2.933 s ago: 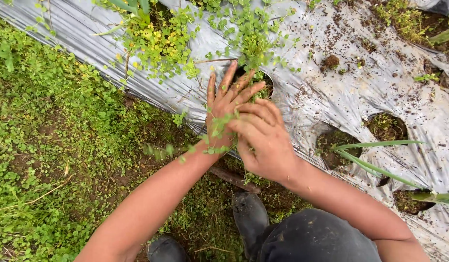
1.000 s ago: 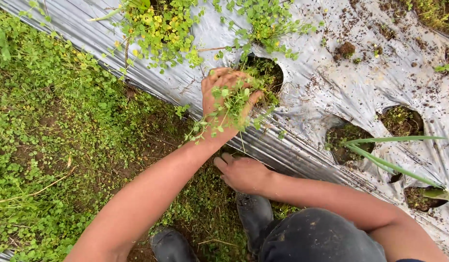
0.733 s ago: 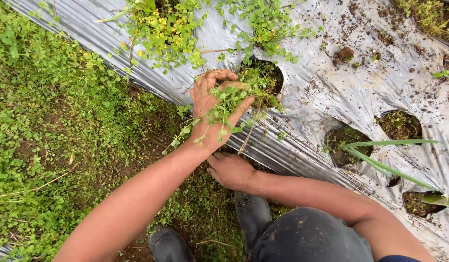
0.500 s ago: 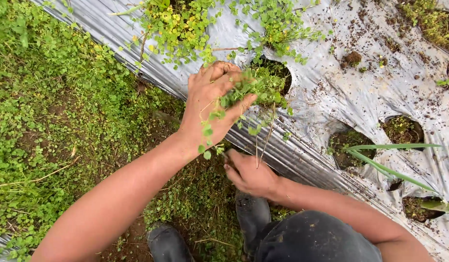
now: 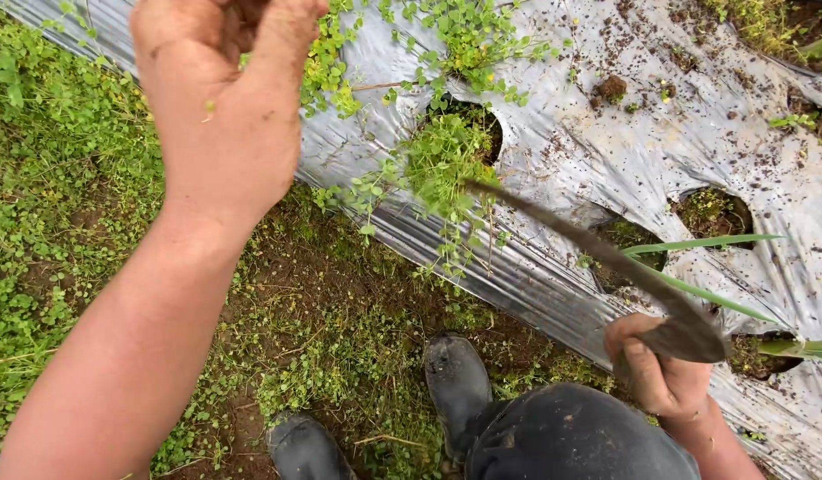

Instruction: The person removes weeds from a garden bed by hand and with a sickle. They pull weeds from the soil and from holes in a plastic sheet covering the bed, using the sickle to cut and clear vegetation around the plants.

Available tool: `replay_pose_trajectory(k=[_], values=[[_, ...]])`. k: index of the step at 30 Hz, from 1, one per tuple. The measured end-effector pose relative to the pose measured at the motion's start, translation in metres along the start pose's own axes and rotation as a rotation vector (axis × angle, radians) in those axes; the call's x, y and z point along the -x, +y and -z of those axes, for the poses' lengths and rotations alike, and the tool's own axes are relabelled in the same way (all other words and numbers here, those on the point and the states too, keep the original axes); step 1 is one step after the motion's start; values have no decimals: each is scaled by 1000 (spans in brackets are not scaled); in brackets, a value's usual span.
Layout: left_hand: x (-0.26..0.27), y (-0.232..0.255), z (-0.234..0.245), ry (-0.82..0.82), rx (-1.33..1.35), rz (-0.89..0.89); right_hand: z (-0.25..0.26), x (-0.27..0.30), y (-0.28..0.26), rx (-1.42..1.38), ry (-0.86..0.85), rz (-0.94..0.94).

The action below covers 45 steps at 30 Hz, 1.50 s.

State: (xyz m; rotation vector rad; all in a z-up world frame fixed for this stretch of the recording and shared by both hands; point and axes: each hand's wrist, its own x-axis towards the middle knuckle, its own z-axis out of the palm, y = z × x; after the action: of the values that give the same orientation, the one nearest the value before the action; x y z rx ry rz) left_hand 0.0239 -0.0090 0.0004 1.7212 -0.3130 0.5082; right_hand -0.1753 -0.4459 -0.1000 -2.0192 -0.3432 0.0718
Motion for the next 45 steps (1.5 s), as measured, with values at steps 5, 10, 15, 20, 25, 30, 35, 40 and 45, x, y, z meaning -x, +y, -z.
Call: replay_pose_trajectory(k=[5,10,15,20,25,30,35,40,45], values=[[-7,9,-95,-491,-602,152,-26,-19,-28,-167,324,-148],[37,-9,-170,-819,-1376,404,-35,-30,-40,61,301,-201],[94,-54,-183,-504,-1567,252,-30,-24,-32,135,201,-330],[87,-53,-145,-723,-1208,132,-31,-46,-42,233,122,-394],[88,-63,-126,-757,-1057,-28,-45,-73,-36,174,131,-300],[101,-93,-124,-493,-1075,-313,-44,-69,-37,226,96,-403],[108,-105,-129,-382,-1049,-388,-44,-69,-40,208,60,-502],[109,-117,-127,-324,-1068,-417,-35,-66,-61,224,2,-637],[109,-117,-128,-329,-1008,-412,-51,-72,-53,252,-55,-587]])
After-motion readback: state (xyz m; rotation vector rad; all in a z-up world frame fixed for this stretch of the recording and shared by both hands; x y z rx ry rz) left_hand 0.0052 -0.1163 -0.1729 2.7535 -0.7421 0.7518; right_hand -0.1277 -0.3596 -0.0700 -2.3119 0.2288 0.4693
